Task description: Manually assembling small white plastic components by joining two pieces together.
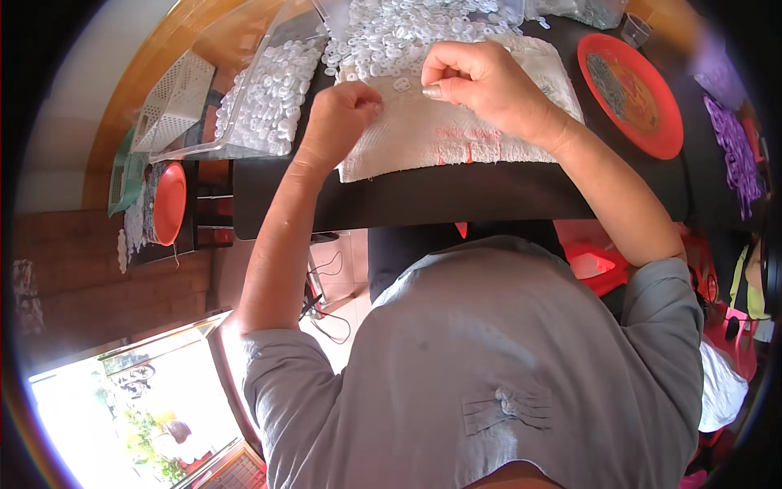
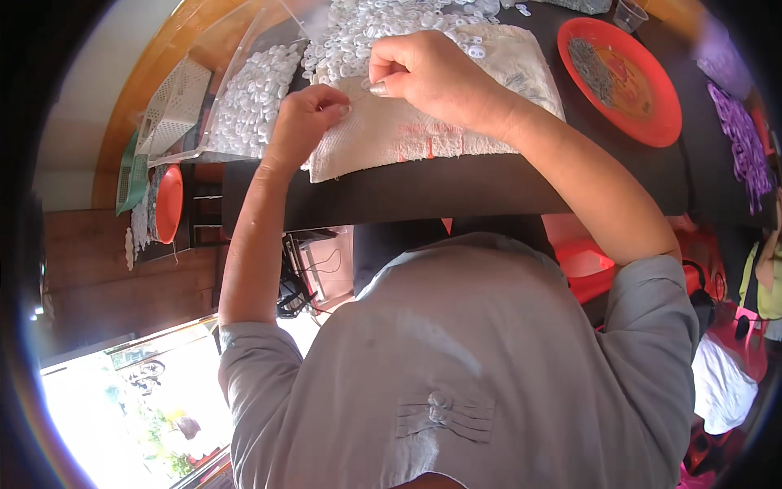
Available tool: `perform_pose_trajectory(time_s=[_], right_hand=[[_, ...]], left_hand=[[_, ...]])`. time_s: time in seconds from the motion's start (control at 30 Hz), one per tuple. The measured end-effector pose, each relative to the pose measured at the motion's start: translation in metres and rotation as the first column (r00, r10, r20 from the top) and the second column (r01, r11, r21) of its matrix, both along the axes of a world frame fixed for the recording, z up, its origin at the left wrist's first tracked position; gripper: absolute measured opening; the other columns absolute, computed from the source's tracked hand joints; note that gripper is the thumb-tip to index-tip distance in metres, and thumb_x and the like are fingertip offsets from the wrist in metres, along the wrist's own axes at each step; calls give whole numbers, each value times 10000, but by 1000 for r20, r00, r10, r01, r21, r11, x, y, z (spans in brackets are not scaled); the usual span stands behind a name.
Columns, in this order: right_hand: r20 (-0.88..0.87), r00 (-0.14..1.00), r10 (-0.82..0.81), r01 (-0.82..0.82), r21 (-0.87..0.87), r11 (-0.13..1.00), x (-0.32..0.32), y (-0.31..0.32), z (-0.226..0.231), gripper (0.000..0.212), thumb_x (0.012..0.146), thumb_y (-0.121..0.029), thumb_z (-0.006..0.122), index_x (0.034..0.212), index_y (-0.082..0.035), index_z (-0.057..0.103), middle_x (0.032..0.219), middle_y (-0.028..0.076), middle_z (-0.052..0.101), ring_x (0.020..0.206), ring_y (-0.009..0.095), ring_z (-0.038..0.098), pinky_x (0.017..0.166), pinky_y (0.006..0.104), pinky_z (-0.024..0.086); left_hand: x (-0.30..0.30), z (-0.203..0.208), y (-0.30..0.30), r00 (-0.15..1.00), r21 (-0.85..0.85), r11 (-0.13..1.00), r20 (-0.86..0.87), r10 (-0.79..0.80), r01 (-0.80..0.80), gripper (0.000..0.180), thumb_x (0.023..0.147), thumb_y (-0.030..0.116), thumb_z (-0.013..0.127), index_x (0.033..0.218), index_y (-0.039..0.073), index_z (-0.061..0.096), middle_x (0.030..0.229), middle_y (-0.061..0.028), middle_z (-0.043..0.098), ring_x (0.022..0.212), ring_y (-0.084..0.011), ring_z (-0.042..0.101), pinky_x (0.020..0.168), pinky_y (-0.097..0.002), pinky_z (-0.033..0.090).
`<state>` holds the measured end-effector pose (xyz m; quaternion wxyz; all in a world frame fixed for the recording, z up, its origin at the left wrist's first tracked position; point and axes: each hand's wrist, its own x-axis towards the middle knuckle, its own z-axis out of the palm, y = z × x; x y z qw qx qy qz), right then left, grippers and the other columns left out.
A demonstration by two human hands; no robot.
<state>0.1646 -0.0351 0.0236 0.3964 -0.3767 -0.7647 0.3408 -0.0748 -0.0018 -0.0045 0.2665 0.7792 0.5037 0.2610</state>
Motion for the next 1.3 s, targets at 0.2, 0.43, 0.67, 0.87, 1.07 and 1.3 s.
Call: perform_pose_trajectory(time_s=[0.2, 0.43, 0.67, 0.87, 1.07, 1.3], right_hand=[[-128, 990, -60, 43, -127, 991, 12, 5, -8, 35, 866, -55, 611, 848, -26, 605, 692, -39, 544, 634, 45, 495, 563, 213, 395], [-309, 928, -208, 129, -255, 958, 28, 15, -8, 57, 866, -68, 606, 894, -34, 643, 721, -24, 600, 629, 44, 531, 529, 190, 378], [-310, 920, -239, 181, -204, 962, 32, 12, 1, 51, 865, -71, 607, 877, -35, 641, 711, -29, 592, 623, 40, 521, 528, 192, 372], [-325, 917, -233, 178, -190, 965, 33, 12, -2, 45, 870, -86, 622, 863, -46, 641, 700, -41, 580, 628, 32, 515, 543, 195, 386], [-339, 920, -195, 141, -179, 974, 32, 13, -6, 56, 872, -105, 644, 860, -51, 637, 692, -44, 569, 630, 32, 512, 549, 193, 387], [-294, 929, -225, 187, -154, 970, 30, 9, -2, 54, 869, -100, 644, 861, -47, 633, 686, -45, 558, 632, 35, 509, 554, 194, 386]], left_hand=[[3, -3, -2, 999, -62, 998, -16, -35, 34, 130, 805, 90, 693, 899, 0, 694, 771, -44, 660, 735, -116, 592, 704, -260, 482], [30, -9, 20, 1000, 213, 977, 1, 4, -4, 137, 790, 121, 684, 890, 29, 693, 830, -131, 681, 732, -276, 652, 702, -353, 511], [37, -4, 27, 999, 21, 999, -31, -34, 35, 196, 760, 161, 738, 894, 28, 687, 737, -78, 650, 666, -179, 610, 661, -308, 501], [60, 10, 27, 998, -14, 999, 62, -29, 30, 158, 778, 148, 719, 883, 34, 691, 754, -75, 653, 669, -172, 606, 657, -308, 498], [61, -9, 43, 972, 267, 953, -219, -85, 144, 143, 797, 136, 683, 915, 55, 691, 902, -111, 665, 778, -308, 647, 719, -379, 514], [63, -12, 42, 934, 508, 821, -348, -82, 262, 143, 792, 109, 690, 904, 22, 676, 841, -114, 655, 738, -269, 645, 676, -355, 517]])
